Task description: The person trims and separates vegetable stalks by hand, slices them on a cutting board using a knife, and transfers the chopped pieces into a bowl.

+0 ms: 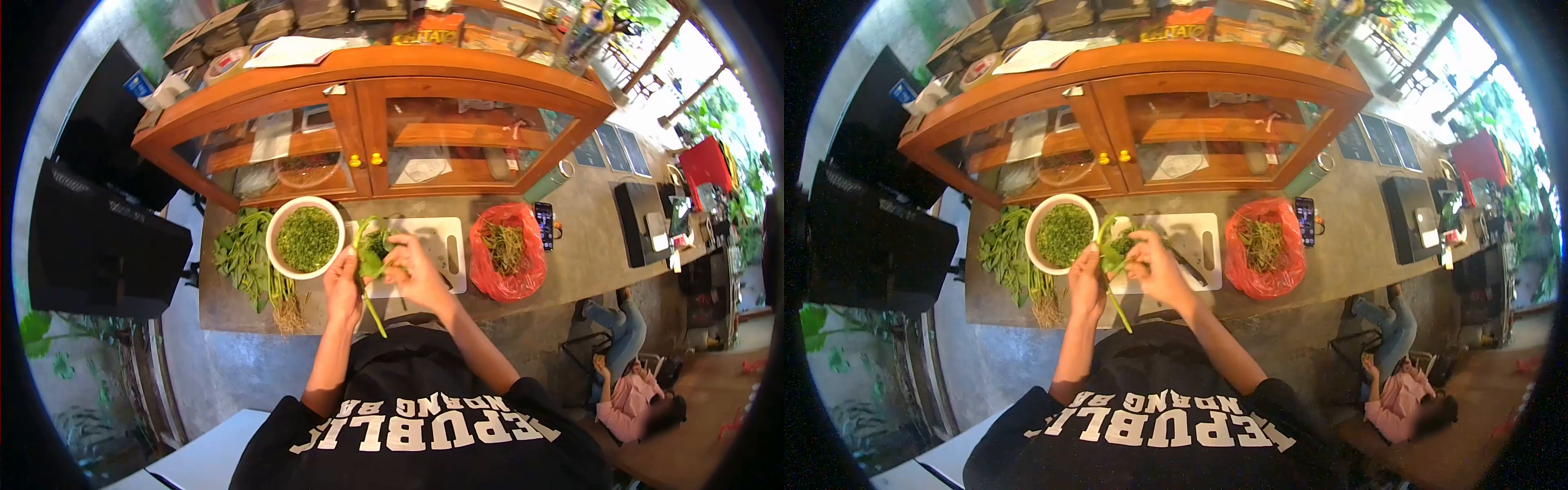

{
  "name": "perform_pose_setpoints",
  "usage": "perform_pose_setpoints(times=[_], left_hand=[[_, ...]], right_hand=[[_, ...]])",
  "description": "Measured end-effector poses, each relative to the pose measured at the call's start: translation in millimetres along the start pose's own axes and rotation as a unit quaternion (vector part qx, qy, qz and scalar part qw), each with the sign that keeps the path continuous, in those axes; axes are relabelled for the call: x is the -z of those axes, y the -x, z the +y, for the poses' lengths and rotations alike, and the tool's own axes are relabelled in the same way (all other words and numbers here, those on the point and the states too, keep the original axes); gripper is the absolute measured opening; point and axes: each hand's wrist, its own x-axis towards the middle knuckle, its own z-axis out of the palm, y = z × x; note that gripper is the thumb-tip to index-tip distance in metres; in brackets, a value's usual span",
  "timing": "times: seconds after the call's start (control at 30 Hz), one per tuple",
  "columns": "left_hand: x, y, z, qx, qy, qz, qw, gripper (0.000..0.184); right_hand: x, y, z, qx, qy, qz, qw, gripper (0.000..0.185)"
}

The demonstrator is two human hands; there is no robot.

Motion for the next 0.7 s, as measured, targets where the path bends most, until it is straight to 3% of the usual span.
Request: perform_pose_setpoints(times=[0.17, 0.23, 0.47, 0.6, 0.7], left_hand=[[2, -4, -23, 0.029, 0.015, 0.038, 0.999, 0.027], [-5, -1, -21, 0.082, 0.008, 0.056, 0.995, 0.029], [5, -7, -26, 0.11, -0.013, 0.014, 0.994, 0.031], [4, -9, -22, 0.084, -0.045, 0.005, 0.995, 0.027], [4, -8, -19, 0.004, -0.12, -0.053, 0.991, 0.022]], right_hand=[[22, -8, 4, -0.091, -0.144, 0.056, 0.984, 0.036], [25, -4, -2, -0.17, -0.179, 0.077, 0.966, 0.029], [35, 1, 17, -0.201, -0.317, 0.121, 0.919, 0.022], [37, 0, 26, -0.221, -0.293, 0.123, 0.922, 0.024], [26, 2, 24, -0.257, -0.191, 0.088, 0.943, 0.032]])
